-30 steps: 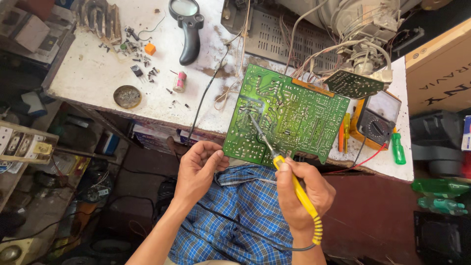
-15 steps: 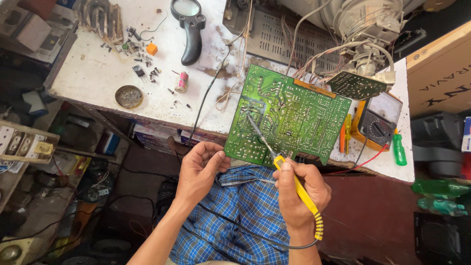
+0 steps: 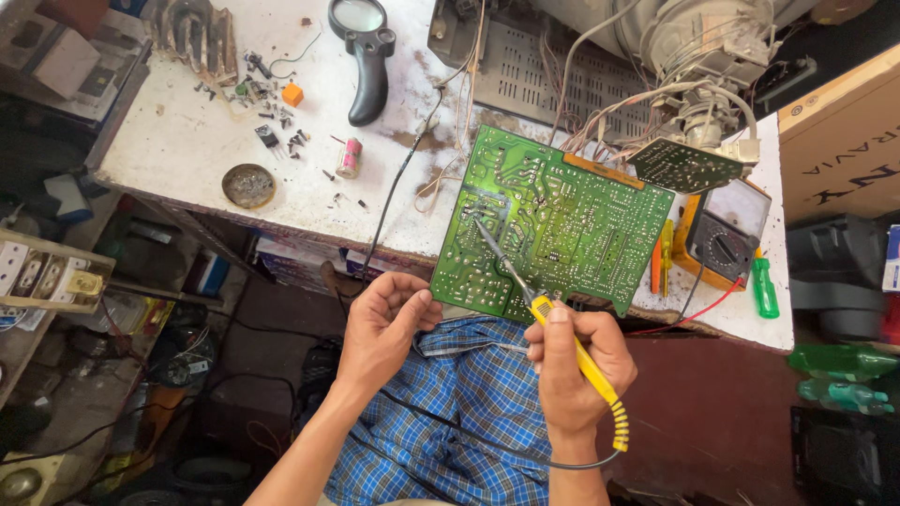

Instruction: The person uses a soldering iron to work on a green circuit board, then tests a small component with a multimeter. They use a magnifying glass to inspect the board and later place the component onto the board. The person flips the board to show the component side and continues working.

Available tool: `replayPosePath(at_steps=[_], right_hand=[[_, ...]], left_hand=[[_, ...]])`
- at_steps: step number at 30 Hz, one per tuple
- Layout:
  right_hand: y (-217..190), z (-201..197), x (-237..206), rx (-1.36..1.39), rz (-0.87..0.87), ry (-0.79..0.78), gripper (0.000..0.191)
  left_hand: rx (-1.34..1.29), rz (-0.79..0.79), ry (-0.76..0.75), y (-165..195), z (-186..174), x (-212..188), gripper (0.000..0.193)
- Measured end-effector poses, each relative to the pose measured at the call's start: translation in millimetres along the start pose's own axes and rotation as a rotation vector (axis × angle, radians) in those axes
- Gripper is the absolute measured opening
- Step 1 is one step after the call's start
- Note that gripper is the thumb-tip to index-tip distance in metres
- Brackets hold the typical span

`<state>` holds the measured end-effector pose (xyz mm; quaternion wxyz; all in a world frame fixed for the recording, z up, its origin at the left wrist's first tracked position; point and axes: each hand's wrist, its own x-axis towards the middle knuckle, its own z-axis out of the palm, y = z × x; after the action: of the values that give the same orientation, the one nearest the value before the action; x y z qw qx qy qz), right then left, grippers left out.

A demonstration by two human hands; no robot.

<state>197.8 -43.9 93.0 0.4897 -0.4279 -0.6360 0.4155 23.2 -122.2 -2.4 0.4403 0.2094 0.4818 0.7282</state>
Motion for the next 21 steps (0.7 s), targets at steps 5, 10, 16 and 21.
replayPosePath(at_steps=[5,10,16,21], right_hand=[[13.6,-2.2,5.1,0.257,0.097,0.02,0.018],[29.2,-1.3,12.8,0.502,0.299,0.095,0.016],[40.7,3.1,6.4,0.568,0.324,0.041,0.018],[61.7,-13.2,7.9,0.858,0.478,0.036,0.017]], left_hand=[[-0.008,0.005,-0.005,-1.0,0.0,0.1,0.01],[-0.011,0.003,-0.007,-1.3,0.0,0.2,0.011],[-0.018,-0.022,-0.002,-2.0,-0.5,1.2,0.012],[-0.036,-0.027,-0.006,-2.3,-0.9,1.4,0.012]])
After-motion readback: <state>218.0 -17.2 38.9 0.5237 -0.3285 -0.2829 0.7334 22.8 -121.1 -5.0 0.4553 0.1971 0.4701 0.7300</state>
